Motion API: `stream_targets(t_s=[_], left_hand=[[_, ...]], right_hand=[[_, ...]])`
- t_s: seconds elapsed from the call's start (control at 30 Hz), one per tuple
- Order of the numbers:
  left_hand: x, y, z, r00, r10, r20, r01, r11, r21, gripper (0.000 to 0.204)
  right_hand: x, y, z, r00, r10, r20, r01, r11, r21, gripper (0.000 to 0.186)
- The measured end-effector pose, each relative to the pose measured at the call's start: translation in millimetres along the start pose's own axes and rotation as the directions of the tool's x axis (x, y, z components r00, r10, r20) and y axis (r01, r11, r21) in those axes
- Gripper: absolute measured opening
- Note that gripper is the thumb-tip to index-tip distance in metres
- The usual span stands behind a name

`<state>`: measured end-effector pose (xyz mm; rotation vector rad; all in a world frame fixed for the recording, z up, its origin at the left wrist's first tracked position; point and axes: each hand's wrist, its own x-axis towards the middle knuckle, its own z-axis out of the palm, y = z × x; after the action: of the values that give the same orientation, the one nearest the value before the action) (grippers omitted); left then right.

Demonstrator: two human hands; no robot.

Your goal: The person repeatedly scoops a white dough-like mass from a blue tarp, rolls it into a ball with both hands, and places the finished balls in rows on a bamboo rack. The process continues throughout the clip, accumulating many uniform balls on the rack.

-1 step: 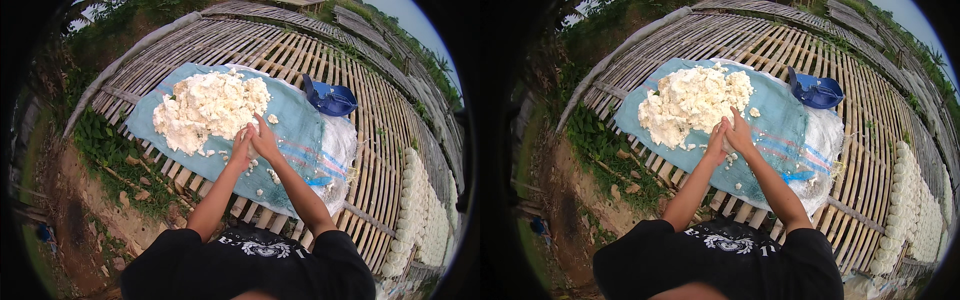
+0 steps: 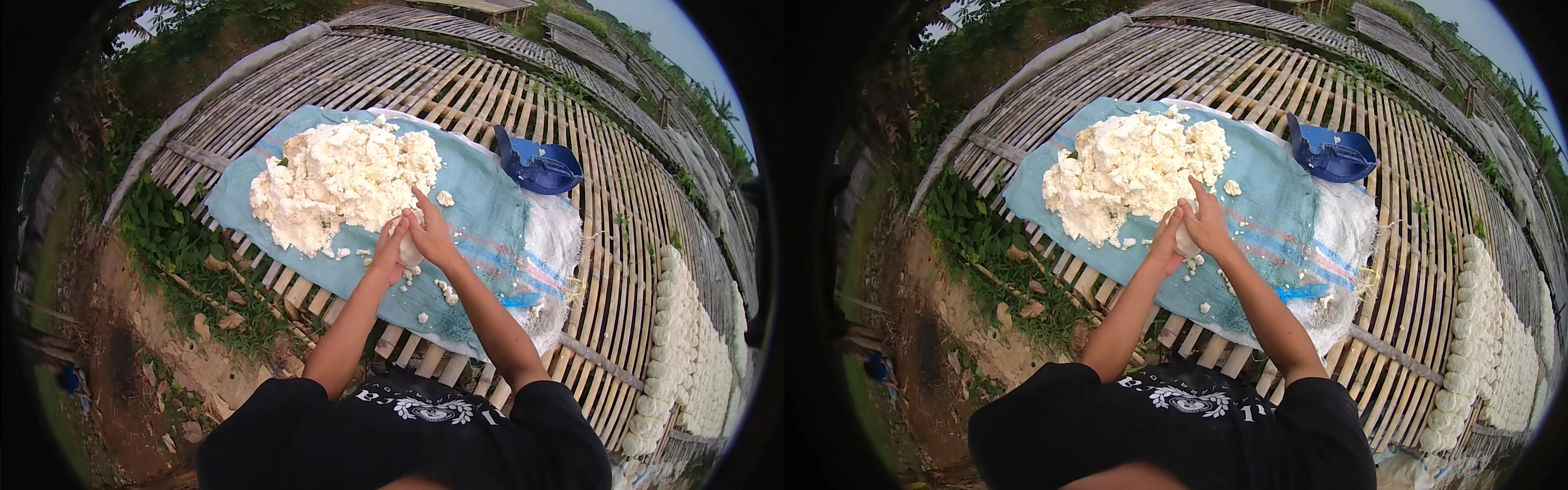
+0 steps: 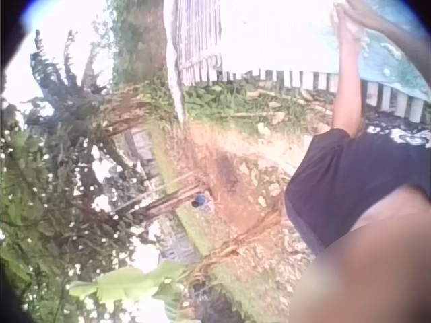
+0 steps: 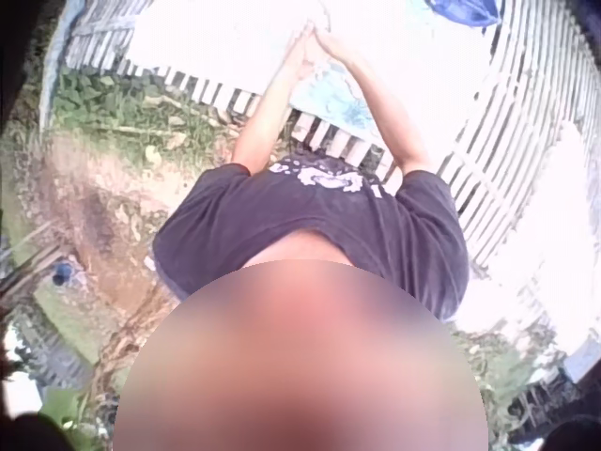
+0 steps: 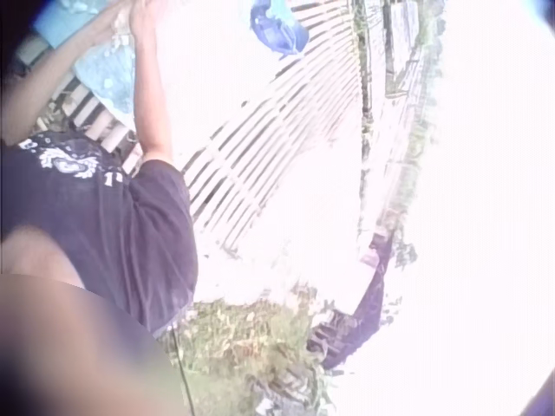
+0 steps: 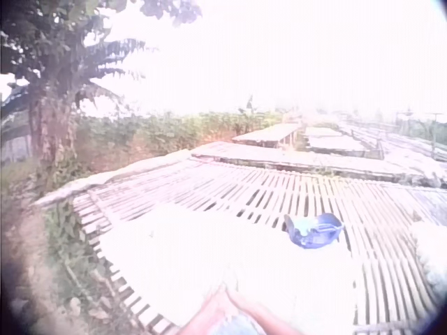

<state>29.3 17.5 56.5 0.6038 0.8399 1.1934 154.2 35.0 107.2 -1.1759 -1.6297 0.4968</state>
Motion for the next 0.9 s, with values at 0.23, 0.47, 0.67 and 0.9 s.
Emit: stream_targets(t_s=[0.23,0.47,0.67,0.9], left_hand=[[-24.2,-4.2,-43.3,0.971,-0.119,0.206,0.132,0.990,-0.050,0.052],[-30.3,11.7,-44.3,0.969,-0.206,0.137,0.230,0.954,-0.192,0.054],[-39.5,17.1,-86.9,0.955,-0.295,0.026,0.293,0.930,-0.223,0.061],[-39.5,5.3,-85.6,0.961,-0.278,0.007,0.263,0.899,-0.349,0.068]], right_hand=[[4.4,18.7,-37.7,0.694,0.191,0.695,-0.258,0.966,-0.007,0.033],[7.8,63.8,-77.2,0.552,0.589,0.590,-0.616,-0.190,0.765,0.046],[52.7,32.5,-249.9,0.806,0.512,-0.295,0.079,0.402,0.912,0.039],[16.6,34.3,-90.1,0.907,0.143,-0.397,-0.152,0.988,0.010,0.053]])
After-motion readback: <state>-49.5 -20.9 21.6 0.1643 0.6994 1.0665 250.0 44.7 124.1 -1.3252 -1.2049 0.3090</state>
